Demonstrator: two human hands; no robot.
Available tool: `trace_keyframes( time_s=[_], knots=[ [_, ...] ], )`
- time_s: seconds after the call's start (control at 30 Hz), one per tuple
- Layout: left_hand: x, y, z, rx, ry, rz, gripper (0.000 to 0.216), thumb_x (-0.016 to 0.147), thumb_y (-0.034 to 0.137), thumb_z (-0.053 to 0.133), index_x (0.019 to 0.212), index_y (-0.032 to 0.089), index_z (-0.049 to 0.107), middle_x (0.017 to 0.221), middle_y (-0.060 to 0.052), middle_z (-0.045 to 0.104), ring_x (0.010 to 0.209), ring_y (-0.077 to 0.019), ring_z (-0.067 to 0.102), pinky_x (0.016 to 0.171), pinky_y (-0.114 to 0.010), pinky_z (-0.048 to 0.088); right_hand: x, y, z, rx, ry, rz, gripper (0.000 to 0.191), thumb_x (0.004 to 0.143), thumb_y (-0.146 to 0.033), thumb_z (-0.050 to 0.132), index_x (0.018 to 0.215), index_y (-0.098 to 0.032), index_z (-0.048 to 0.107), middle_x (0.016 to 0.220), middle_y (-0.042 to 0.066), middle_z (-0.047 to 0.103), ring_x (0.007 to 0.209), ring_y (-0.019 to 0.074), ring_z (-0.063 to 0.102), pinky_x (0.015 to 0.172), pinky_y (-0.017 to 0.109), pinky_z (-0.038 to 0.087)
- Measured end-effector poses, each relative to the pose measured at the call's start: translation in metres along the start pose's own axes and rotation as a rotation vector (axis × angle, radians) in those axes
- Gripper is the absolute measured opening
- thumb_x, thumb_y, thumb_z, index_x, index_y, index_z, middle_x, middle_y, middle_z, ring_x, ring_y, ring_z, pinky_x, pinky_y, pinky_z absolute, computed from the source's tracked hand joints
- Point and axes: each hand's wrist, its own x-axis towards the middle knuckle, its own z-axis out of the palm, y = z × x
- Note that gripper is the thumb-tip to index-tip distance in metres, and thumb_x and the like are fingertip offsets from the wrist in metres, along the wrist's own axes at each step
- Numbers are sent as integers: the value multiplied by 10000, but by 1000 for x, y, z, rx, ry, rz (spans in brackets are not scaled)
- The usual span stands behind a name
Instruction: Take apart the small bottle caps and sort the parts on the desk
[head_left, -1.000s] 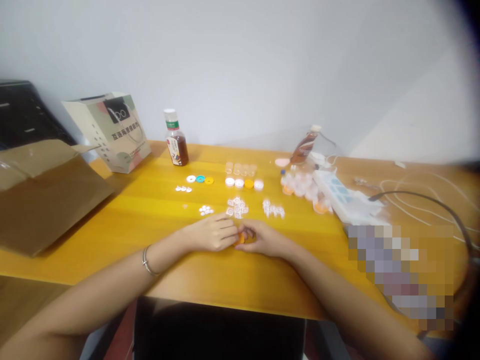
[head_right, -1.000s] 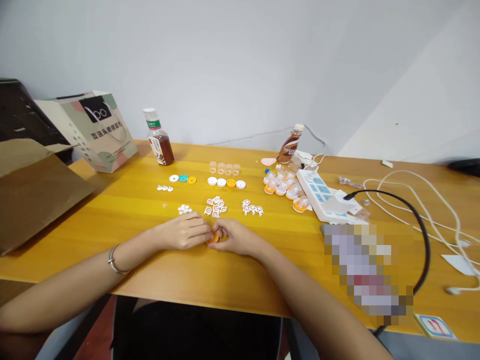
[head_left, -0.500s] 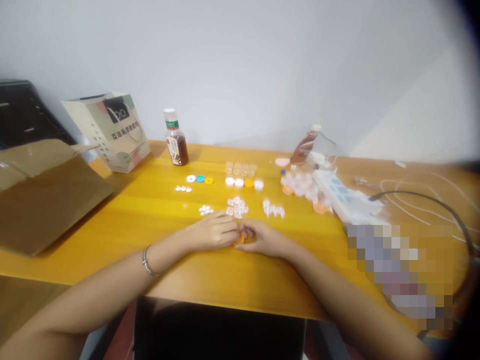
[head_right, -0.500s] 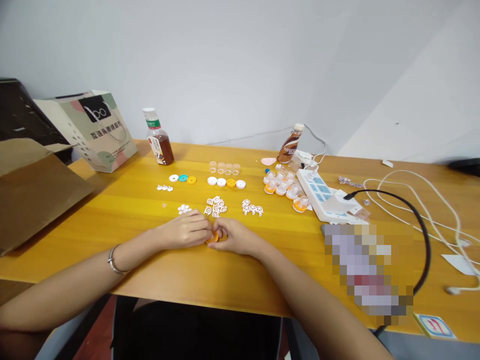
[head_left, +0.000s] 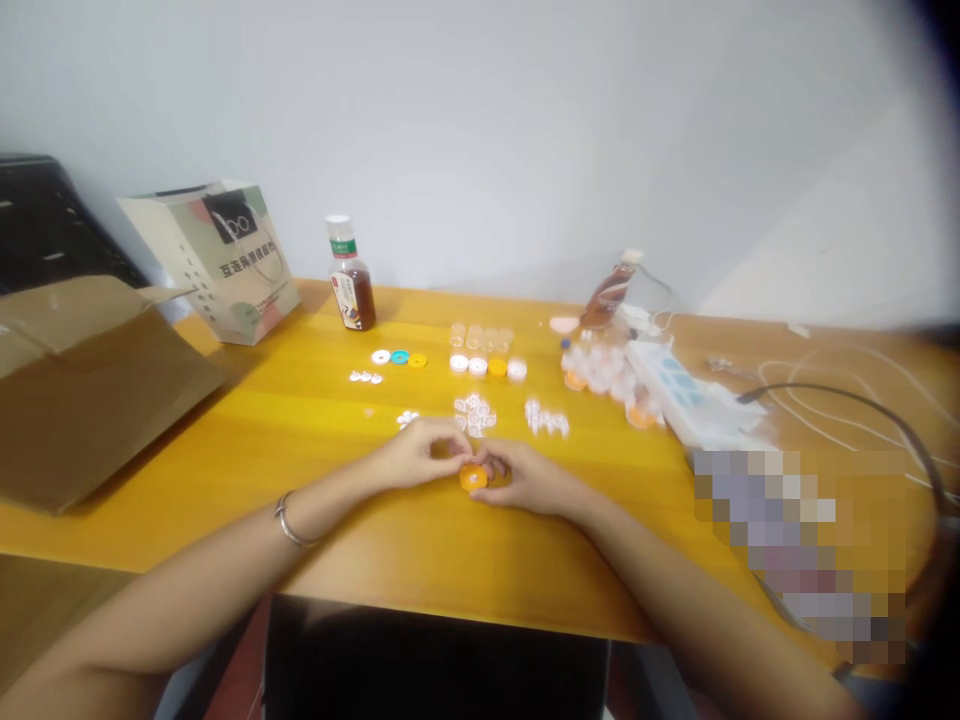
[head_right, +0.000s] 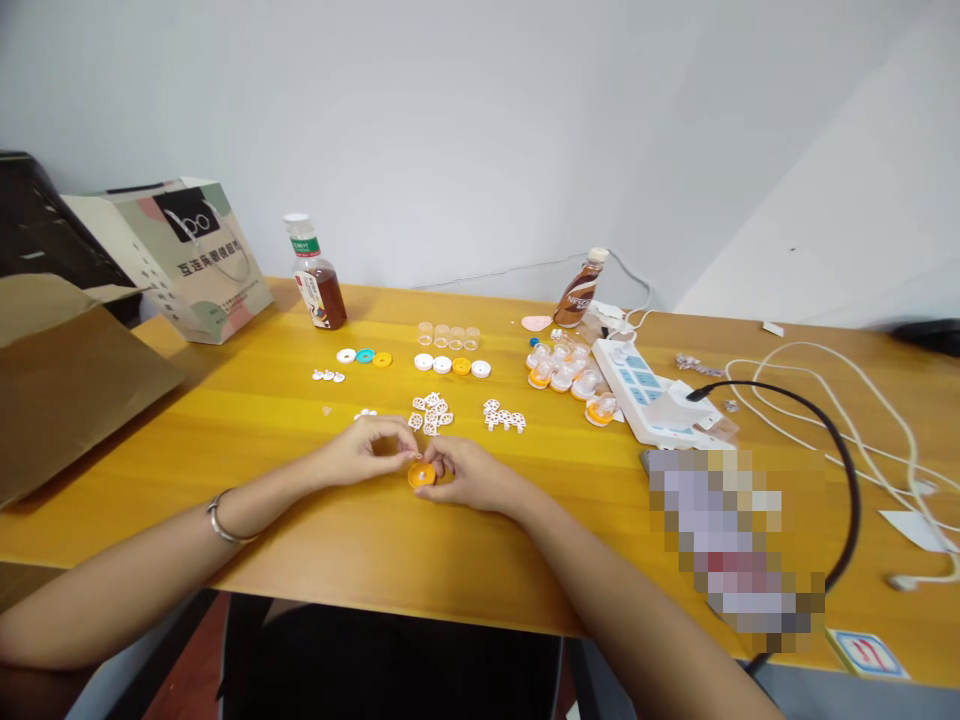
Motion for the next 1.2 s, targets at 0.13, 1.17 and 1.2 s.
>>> trace_keyframes(
  time_s=[0.13, 1.17, 1.2],
  knots=[
    [2, 0, -8, -62, 49, -75, 176, 822, 287, 518, 808, 131, 599, 792, -37, 631, 744, -111, 568, 717, -247, 449, -1, -2, 0, -14, 9, 15, 185, 698, -260, 621, 836, -179, 529, 719, -23, 494, 652, 101, 444, 618, 223, 382],
    [-14, 5, -93, 591, -80, -353, 353, 847, 386, 434, 661, 136, 600, 577, -20, 571, 516, -109, 468, 523, -237, 356, -4, -4, -5, 57, 8, 18, 202, 690, -228, 606, 872, -191, 528, 703, -31, 457, 641, 96, 418, 588, 218, 358],
    [-11, 13, -80, 564, -46, -237, 342, 864, 384, 426, 700, 138, 598, 635, -27, 591, 574, -116, 500, 572, -243, 388, -4, -4, -5, 92, 9, 20, 206, 696, -241, 605, 881, -190, 528, 695, -32, 455, 629, 95, 416, 576, 218, 357]
  ],
)
